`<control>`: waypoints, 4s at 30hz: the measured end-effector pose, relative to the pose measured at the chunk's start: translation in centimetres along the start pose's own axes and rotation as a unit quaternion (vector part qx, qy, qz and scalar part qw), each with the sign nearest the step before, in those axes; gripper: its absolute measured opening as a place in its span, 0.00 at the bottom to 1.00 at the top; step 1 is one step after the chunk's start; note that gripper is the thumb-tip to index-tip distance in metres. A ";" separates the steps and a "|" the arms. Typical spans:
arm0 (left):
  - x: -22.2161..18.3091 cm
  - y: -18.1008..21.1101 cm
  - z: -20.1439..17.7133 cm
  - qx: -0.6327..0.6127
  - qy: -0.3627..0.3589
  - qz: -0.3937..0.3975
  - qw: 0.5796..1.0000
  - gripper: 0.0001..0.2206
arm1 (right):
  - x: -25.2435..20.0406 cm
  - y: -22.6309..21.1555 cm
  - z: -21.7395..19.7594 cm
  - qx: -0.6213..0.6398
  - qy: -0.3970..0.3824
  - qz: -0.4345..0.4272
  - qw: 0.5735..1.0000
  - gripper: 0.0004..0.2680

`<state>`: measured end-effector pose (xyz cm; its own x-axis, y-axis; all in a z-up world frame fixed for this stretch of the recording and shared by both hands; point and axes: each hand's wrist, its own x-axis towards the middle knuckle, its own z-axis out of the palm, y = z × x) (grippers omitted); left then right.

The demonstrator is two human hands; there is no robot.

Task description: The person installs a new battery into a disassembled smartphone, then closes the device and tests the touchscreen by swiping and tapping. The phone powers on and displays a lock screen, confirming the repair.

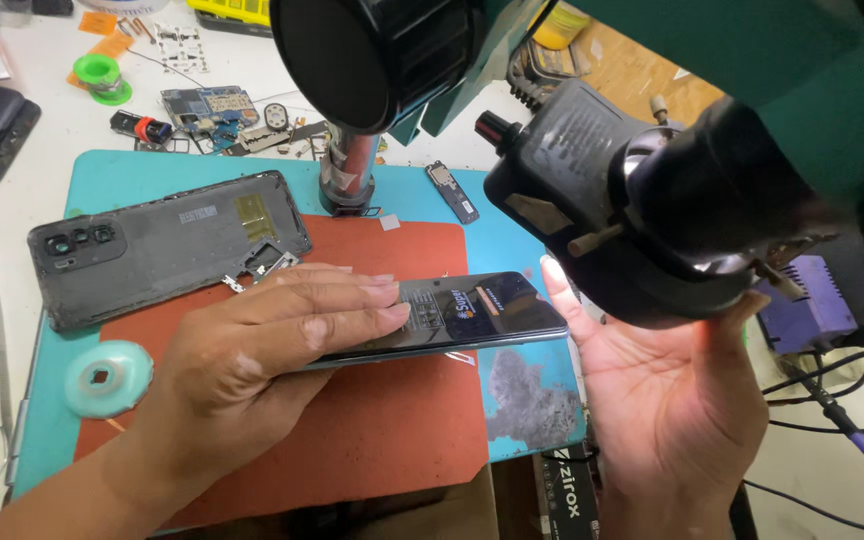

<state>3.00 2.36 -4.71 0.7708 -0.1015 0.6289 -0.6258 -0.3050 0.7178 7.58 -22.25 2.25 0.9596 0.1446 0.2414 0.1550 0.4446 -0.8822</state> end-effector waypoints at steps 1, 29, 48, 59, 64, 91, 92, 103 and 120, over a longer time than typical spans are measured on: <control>0.0 0.0 0.3 -0.001 0.001 -0.001 1.000 0.17 | -0.1 0.0 -0.3 -0.034 -0.007 -0.012 0.999 0.32; 0.0 -2.1 -2.6 0.097 0.008 0.078 0.992 0.21 | -1.4 8.2 -2.2 -0.213 -0.015 -0.230 0.949 0.05; 1.3 -4.1 -2.7 0.124 0.013 0.149 0.981 0.15 | -0.3 10.1 -7.6 -0.275 -0.030 -0.286 0.917 0.06; 1.6 -3.6 -2.5 0.119 0.025 0.125 0.985 0.13 | 0.4 9.8 -10.2 -0.301 -0.086 -0.303 0.900 0.10; 1.7 -3.9 -2.7 0.127 0.020 0.142 0.981 0.13 | 0.7 9.8 -9.7 -0.308 -0.095 -0.319 0.891 0.08; 1.2 -4.0 -2.6 0.103 0.011 0.142 0.984 0.14 | -0.9 10.0 -7.7 -0.297 -0.020 -0.285 0.911 0.09; 1.1 -4.0 -2.7 0.101 0.011 0.142 0.985 0.14 | -0.8 10.1 -7.6 -0.296 -0.020 -0.293 0.909 0.09; 1.1 -3.8 -2.7 0.099 0.004 0.130 0.987 0.15 | 0.3 8.6 -7.7 -0.367 -0.095 -0.279 0.882 0.09; 0.1 -1.6 -2.9 -0.037 -0.063 0.004 0.997 0.17 | -2.6 5.7 -3.9 -0.354 -0.097 -0.196 0.909 0.11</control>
<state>3.76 5.57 -4.90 0.7715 -0.2224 0.5960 -0.6357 -0.2341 0.7356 6.86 -23.57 -5.01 0.7495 0.2811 0.5994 0.6542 -0.1757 -0.7357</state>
